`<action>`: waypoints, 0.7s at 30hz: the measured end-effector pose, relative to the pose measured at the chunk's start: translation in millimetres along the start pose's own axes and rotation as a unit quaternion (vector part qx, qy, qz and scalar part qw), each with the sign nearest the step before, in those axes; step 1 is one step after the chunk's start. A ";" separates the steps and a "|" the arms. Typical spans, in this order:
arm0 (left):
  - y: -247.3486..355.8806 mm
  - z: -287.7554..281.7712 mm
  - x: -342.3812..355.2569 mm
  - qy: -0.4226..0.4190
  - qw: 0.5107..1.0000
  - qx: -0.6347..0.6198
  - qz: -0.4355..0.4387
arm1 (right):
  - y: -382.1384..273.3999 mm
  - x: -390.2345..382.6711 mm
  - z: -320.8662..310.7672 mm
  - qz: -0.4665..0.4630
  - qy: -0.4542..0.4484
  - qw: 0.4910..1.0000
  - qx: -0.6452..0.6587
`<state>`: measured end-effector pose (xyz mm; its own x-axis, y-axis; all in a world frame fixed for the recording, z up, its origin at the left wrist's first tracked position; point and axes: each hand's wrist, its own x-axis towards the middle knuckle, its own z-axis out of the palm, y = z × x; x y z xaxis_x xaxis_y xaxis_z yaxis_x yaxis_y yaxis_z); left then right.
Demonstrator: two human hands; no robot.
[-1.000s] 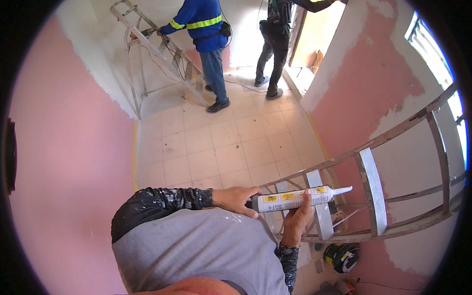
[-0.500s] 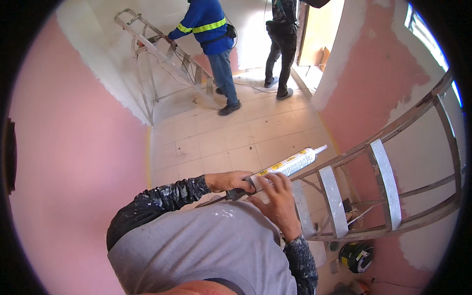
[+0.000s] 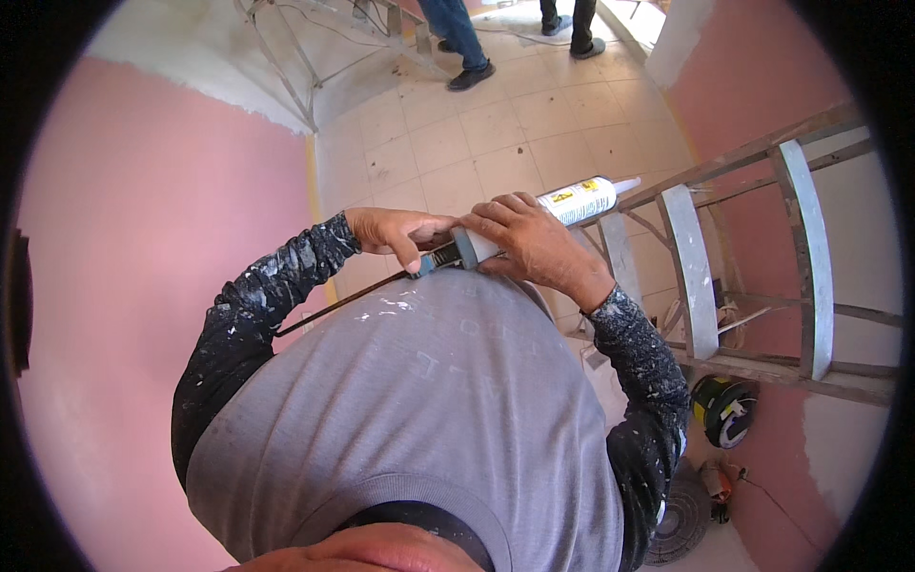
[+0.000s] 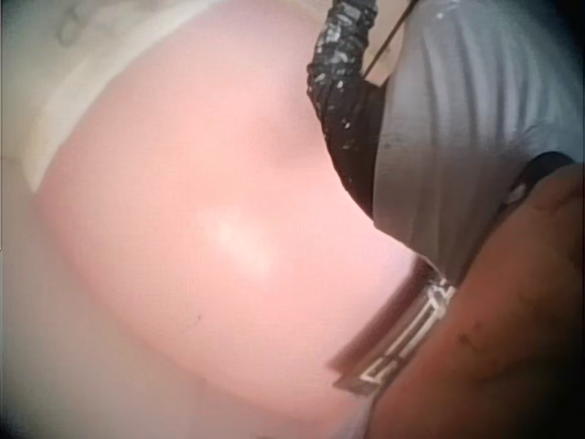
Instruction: The person applies wall compound to the ceiling and upper wall using a trowel and hawk, smoothing the surface in multiple passes. They then prepare a caulking gun by removing the nozzle cap and inserting a new tube.
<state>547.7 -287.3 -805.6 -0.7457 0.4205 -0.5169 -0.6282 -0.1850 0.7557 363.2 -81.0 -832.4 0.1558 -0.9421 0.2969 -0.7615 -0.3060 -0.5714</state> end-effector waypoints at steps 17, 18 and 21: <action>11.9 23.8 6.7 0.038 0.993 0.107 -0.038 | -9.6 -18.0 -6.5 0.026 0.024 0.998 0.061; 13.1 21.7 6.2 0.038 0.993 0.100 -0.041 | -12.8 -19.0 -15.3 0.040 0.017 0.996 0.077; 10.5 18.5 5.5 0.051 0.994 0.081 -0.048 | -26.2 -21.5 -15.8 -0.013 0.026 0.999 0.036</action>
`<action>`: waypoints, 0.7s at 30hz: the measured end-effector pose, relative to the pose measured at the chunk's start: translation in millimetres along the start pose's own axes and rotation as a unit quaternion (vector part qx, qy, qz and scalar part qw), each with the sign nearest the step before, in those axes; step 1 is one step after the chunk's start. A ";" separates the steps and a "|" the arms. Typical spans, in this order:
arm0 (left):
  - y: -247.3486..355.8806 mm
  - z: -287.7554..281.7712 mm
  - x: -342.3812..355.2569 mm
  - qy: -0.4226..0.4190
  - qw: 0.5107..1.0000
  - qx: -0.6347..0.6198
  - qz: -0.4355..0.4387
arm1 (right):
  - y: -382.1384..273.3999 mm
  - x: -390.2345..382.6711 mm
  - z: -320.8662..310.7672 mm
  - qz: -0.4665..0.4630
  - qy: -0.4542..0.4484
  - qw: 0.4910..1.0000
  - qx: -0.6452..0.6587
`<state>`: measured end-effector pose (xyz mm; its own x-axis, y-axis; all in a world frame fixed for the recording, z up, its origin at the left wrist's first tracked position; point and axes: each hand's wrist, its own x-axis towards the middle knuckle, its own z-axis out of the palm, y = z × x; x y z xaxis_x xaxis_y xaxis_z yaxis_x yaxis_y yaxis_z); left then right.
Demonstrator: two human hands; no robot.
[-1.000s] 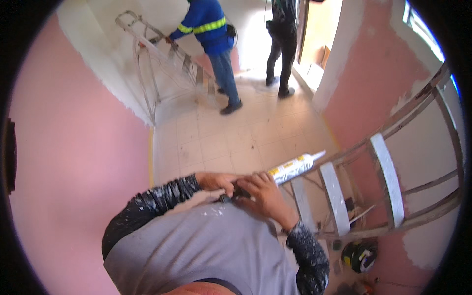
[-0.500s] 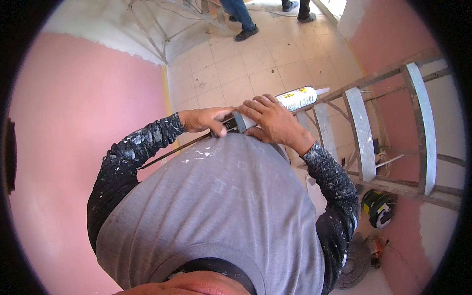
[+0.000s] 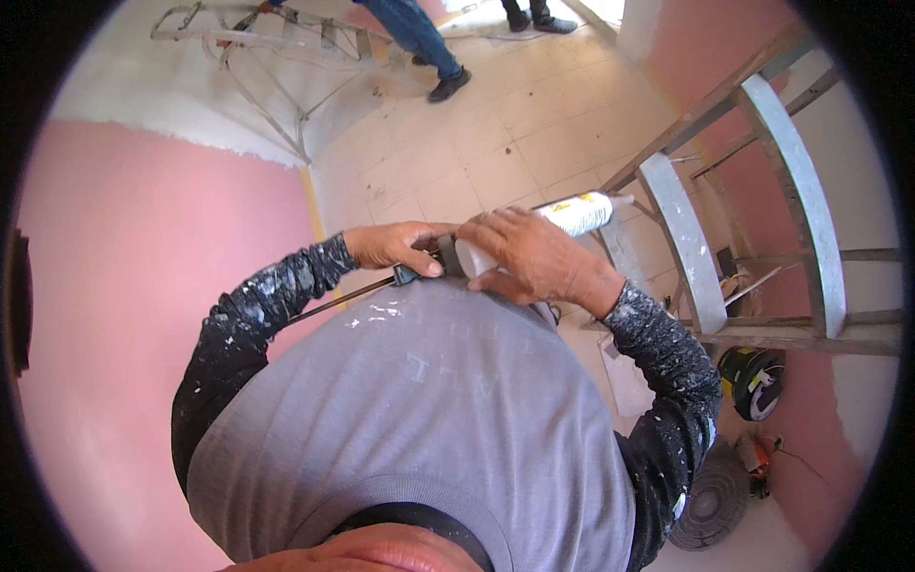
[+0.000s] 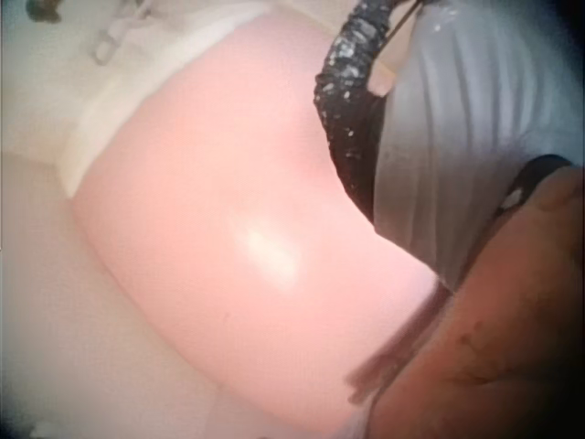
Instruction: The person applies wall compound to the ceiling and upper wall using a trowel and hawk, smoothing the surface in multiple passes. They then prepare a caulking gun by removing the nozzle cap and inserting a new tube.
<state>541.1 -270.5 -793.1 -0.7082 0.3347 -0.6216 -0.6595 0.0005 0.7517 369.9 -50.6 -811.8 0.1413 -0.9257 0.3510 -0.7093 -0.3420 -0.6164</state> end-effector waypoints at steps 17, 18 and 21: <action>64.6 -4.1 7.6 0.411 0.804 0.287 0.320 | -21.1 62.6 -43.4 0.080 0.254 0.952 -0.151; 67.8 -3.0 8.8 0.442 0.774 0.319 0.322 | -18.5 70.1 -36.7 0.067 0.370 0.923 -0.086; 67.4 1.4 1.5 0.489 0.690 0.398 0.355 | -17.8 103.5 -34.3 0.164 0.499 0.829 0.190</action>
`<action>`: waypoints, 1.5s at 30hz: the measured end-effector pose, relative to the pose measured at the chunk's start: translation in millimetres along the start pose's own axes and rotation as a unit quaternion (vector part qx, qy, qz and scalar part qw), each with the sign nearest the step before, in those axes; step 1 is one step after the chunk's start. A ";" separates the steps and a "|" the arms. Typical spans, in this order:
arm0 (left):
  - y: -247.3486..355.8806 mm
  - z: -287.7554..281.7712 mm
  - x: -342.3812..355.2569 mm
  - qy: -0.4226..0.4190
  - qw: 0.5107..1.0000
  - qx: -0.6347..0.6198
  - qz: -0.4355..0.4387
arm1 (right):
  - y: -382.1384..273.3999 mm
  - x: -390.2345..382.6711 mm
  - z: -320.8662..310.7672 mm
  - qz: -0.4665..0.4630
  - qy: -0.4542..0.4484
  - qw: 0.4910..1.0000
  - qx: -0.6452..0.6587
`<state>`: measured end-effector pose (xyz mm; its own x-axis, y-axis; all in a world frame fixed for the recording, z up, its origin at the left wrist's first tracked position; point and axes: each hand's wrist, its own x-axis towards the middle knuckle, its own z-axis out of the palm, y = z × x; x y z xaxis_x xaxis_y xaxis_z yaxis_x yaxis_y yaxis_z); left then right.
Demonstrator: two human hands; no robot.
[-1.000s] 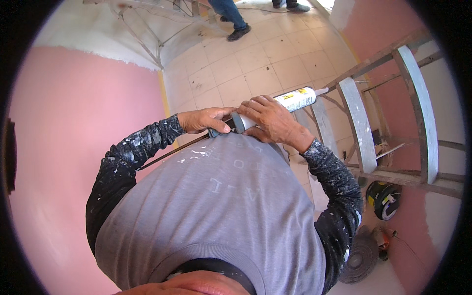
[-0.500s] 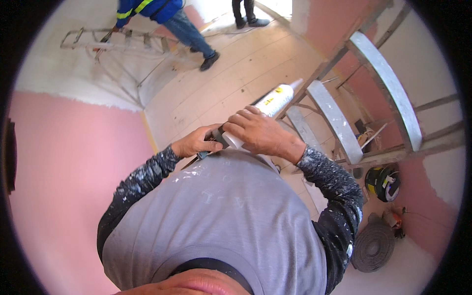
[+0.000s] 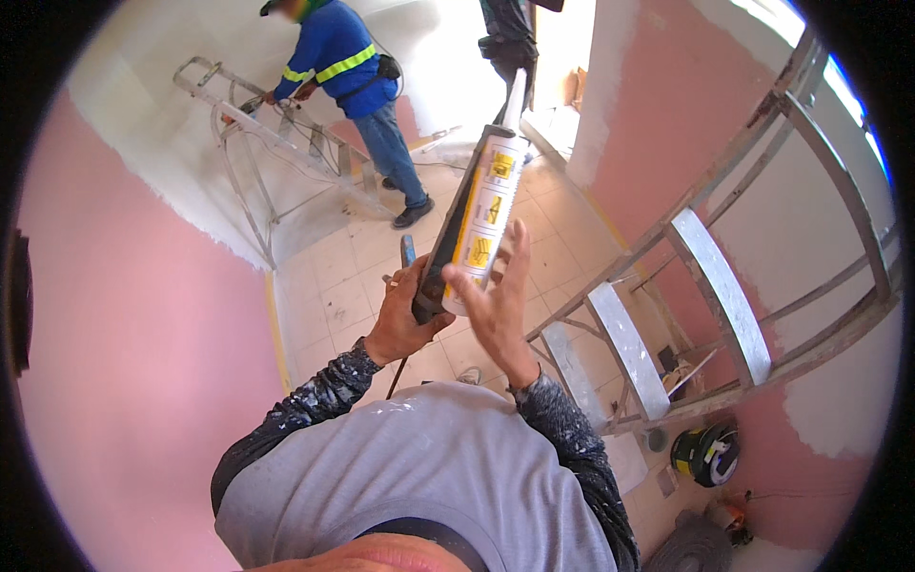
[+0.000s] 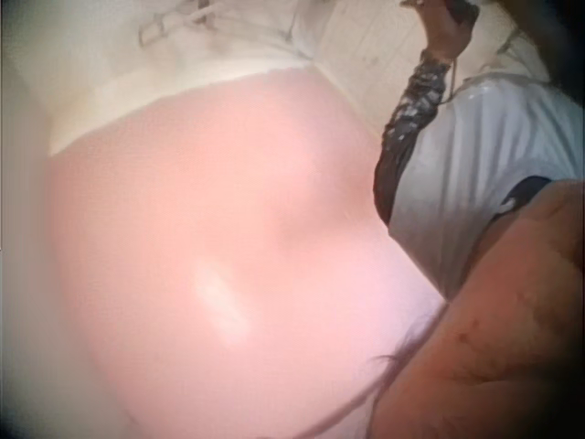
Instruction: The person applies wall compound to the ceiling and upper wall using a trowel and hawk, smoothing the surface in multiple passes. They then prepare a caulking gun by removing the nozzle cap and inserting a new tube.
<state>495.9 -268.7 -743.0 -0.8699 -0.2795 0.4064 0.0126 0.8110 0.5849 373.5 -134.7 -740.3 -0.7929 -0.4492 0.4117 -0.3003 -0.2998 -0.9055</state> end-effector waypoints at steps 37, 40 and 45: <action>-61.8 -112.1 -61.9 0.063 0.961 -0.187 -0.194 | 126.5 -176.7 -145.7 0.081 0.036 0.953 -0.291; -54.1 -102.8 -52.2 0.012 0.959 -0.213 -0.185 | 114.4 -184.3 -141.4 0.116 0.067 0.952 -0.276; -37.2 -78.8 -36.9 -0.068 0.946 -0.279 -0.153 | 59.3 -185.6 -130.8 0.101 0.117 0.945 -0.288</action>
<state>566.4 -329.1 -724.4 -0.9299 -0.3573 0.0871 -0.0239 0.2951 0.9552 433.5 40.9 -883.8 -0.9404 -0.2291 0.2514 -0.3153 0.3097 -0.8971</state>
